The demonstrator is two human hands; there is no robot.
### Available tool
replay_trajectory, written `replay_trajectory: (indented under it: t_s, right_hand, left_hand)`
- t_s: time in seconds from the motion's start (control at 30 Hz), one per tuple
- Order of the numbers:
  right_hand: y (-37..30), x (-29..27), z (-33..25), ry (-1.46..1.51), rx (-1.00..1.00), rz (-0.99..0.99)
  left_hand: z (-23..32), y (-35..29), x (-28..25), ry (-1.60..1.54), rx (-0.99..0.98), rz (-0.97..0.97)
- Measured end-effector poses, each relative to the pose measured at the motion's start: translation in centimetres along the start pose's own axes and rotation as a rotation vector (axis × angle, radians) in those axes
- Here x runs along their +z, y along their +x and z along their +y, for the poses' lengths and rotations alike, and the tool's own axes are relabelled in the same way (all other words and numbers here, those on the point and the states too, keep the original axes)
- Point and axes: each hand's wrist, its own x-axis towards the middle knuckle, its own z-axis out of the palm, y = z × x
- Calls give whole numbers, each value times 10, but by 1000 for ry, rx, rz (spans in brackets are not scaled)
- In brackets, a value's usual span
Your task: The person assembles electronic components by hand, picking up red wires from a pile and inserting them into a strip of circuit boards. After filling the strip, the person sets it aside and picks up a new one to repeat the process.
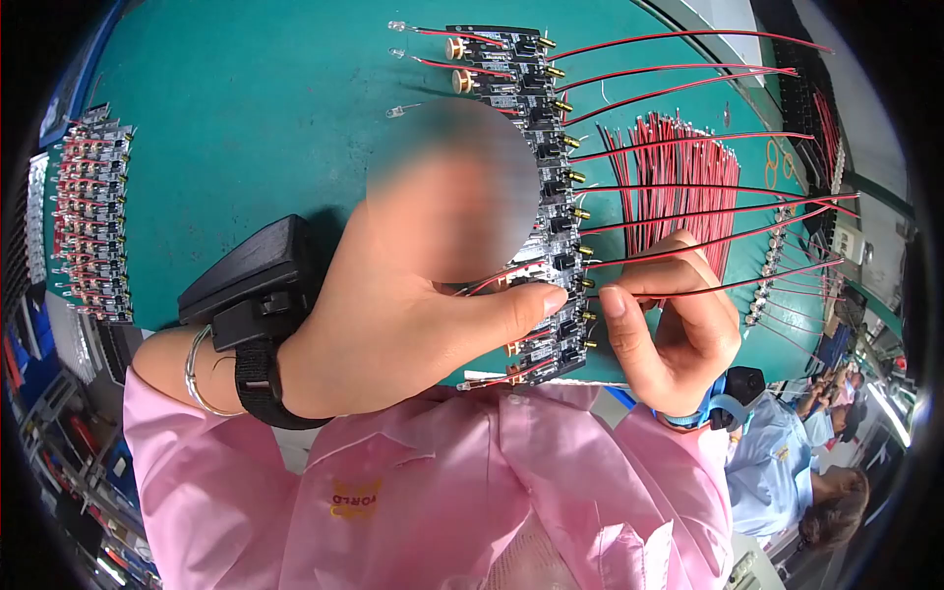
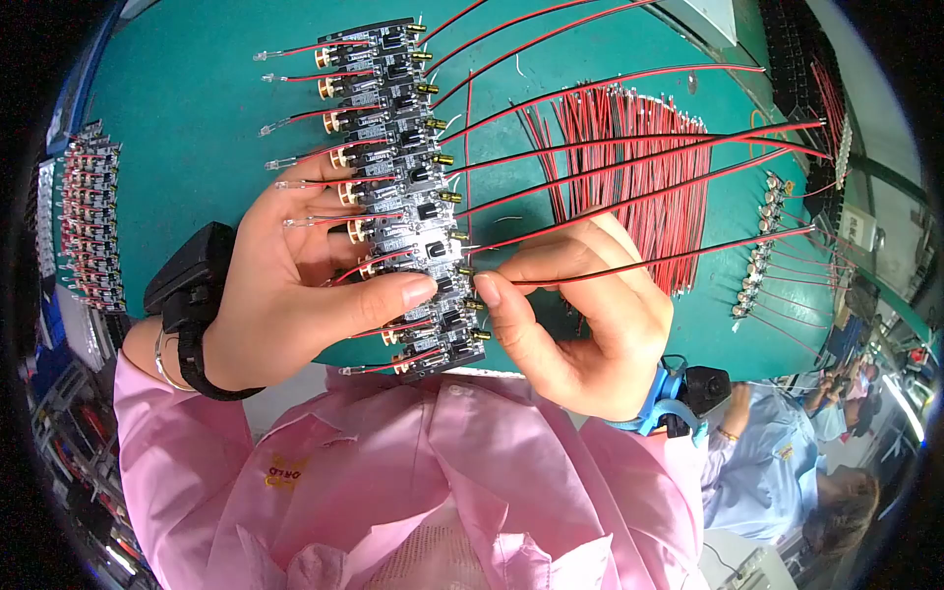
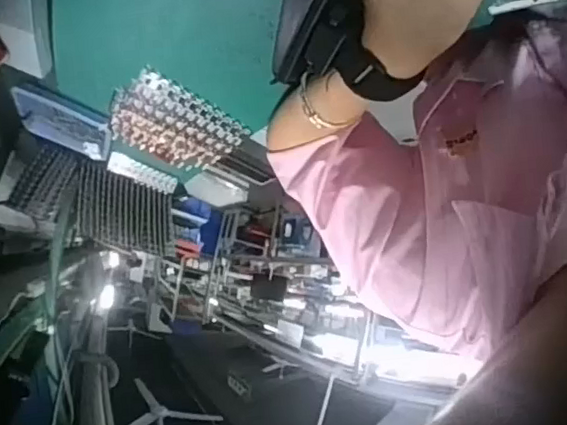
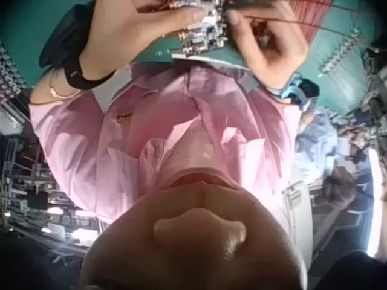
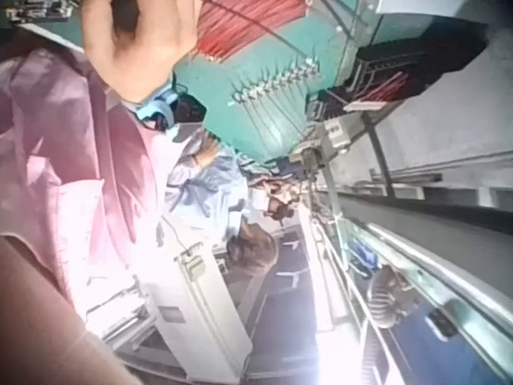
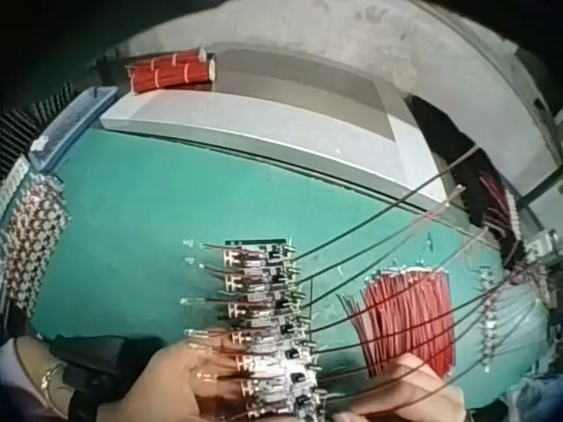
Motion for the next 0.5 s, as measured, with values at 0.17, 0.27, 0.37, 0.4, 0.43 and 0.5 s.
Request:
replay_trajectory:
  t_s: [0.17,0.27,0.37,0.4,0.43,0.5]
  right_hand:
    - [0,0,1,-24,-41,-2]
    - [1,0,2,-59,-108,-7]
    - [2,1,2,-89,-167,-31]
    - [2,1,1,-90,-167,-32]
    - [3,0,1,-90,-158,-43]
    - [3,-2,1,-91,-139,-65]
  left_hand:
    - [2,-1,1,-6,-16,5]
    - [3,-1,1,-12,-26,3]
    - [3,-1,1,12,-55,31]
    - [2,-1,1,11,-55,31]
    - [1,-1,0,22,-35,29]
    - [-1,-1,0,45,6,24]
